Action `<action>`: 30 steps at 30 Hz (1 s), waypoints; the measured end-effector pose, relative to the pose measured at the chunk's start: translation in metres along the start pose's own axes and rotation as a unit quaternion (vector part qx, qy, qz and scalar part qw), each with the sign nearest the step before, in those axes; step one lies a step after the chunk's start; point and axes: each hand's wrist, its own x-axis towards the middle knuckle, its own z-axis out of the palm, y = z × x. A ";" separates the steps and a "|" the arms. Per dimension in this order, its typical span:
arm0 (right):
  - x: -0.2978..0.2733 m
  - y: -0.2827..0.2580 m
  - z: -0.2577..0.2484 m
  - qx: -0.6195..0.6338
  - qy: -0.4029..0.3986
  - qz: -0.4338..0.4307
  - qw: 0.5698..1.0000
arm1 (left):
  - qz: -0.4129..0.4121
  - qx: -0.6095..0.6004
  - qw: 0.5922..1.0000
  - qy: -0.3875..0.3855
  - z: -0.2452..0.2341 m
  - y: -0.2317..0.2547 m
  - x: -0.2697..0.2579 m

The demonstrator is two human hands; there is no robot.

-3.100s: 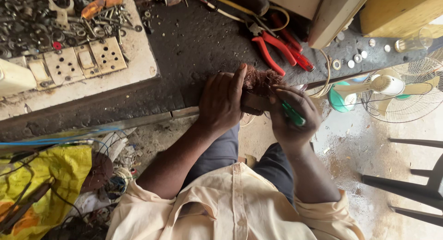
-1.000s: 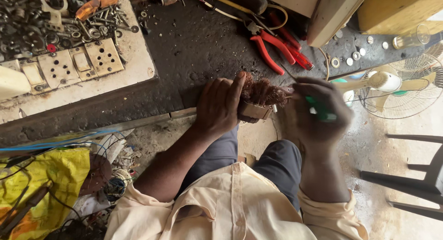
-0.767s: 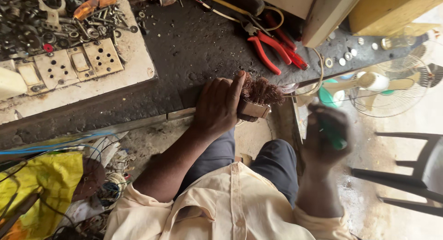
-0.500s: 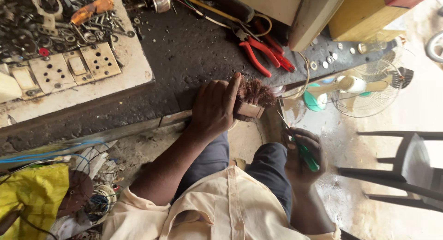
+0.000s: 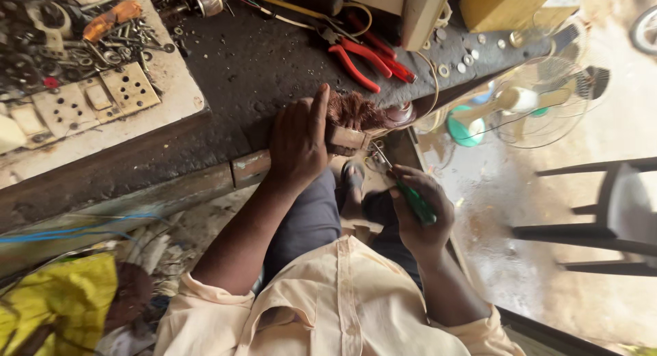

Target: The person holds a copper wire coil and uses a green-handled screwdriver to scrape and clean the surface of a small rectangular metal component attached to the coil. The person continues to scrape the component and adjust the coil on the workbench.

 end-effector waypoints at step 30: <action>0.073 0.044 0.002 0.173 -0.097 -0.161 0.967 | -0.153 0.071 0.986 -0.015 -0.018 -0.007 0.037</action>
